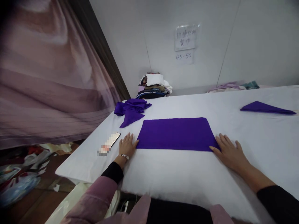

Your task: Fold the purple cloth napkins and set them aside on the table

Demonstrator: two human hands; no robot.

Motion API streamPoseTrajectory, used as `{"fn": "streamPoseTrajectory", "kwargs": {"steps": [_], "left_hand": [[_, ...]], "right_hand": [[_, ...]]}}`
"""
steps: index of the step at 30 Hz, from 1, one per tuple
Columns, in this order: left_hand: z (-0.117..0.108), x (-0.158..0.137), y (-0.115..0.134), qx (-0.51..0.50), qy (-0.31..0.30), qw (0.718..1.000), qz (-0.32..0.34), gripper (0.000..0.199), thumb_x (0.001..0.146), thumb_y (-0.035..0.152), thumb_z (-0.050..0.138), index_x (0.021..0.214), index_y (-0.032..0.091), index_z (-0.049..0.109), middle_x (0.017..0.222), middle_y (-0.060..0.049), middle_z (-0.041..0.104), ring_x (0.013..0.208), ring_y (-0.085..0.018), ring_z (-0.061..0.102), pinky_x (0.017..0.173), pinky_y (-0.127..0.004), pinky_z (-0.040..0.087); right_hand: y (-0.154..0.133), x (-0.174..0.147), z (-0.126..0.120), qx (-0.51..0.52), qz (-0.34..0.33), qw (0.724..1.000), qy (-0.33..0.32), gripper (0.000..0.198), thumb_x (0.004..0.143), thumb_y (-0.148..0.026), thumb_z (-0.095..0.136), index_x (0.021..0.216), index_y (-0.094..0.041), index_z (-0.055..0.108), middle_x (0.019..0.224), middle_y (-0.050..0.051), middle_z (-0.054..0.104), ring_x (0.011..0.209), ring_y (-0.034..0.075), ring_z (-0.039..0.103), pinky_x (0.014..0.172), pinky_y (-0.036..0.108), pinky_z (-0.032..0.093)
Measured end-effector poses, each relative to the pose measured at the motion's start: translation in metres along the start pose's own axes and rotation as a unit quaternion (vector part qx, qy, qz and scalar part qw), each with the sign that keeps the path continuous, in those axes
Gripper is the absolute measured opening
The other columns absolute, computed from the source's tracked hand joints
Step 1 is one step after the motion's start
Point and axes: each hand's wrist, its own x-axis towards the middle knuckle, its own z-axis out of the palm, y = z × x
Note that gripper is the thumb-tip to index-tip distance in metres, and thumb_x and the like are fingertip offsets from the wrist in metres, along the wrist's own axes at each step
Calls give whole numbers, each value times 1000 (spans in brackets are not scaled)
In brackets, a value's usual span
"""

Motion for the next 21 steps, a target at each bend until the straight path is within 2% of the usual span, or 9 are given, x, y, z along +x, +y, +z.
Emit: {"fn": "streamPoseTrajectory", "kwargs": {"steps": [2,4,7,9,11,14,18,21], "left_hand": [[-5,-4,5,-22,17,1000,1,51,90,49,36,131,20,44,137,-11,45,124,-27,41,102,-41,32],[-9,-7,12,-46,9,999,7,46,90,45,39,127,19,47,125,-11,54,115,-25,49,94,-35,39],[-13,-5,22,-80,-19,996,-15,43,87,40,46,124,18,49,119,-11,57,103,-24,57,83,-33,45],[-14,1,24,-117,-43,991,-47,41,85,39,50,120,18,51,119,-13,57,99,-25,60,80,-33,46],[-14,7,22,-195,-77,974,-91,39,80,37,58,114,18,55,112,-12,61,99,-26,61,79,-34,46],[-17,16,15,-320,-115,930,-140,30,71,27,67,98,17,61,93,-9,68,93,-26,63,75,-32,48],[-33,26,15,-401,-123,897,-139,9,73,22,63,78,15,62,73,-4,68,74,-19,65,63,-27,50],[-54,37,36,-456,-105,875,-121,11,75,25,60,80,15,62,70,-2,67,68,-15,64,59,-24,50]], "right_hand": [[-20,1,-10,10,-30,999,0,72,84,-59,23,141,-15,33,148,13,30,136,31,22,107,57,16],[-50,7,-19,28,-77,996,-15,72,86,-60,23,142,-16,32,148,11,28,137,29,19,110,53,13],[-93,19,-27,52,-147,986,-58,74,87,-62,23,143,-15,30,149,10,26,138,26,16,111,49,11],[-112,25,-25,64,-181,977,-94,75,87,-63,22,143,-13,30,149,11,25,138,25,16,111,48,12],[-120,29,-19,77,-201,970,-111,74,87,-63,23,142,-14,31,149,11,24,138,24,17,111,49,13],[-119,29,-10,97,-208,968,-101,71,87,-64,24,142,-18,33,149,9,25,137,25,17,110,50,14],[-117,27,-10,140,-201,965,-94,69,87,-63,27,142,-21,33,148,9,26,137,25,17,111,50,13],[-122,29,-19,243,-167,952,-83,66,87,-61,32,141,-24,36,148,7,28,137,26,17,111,50,15]]}}
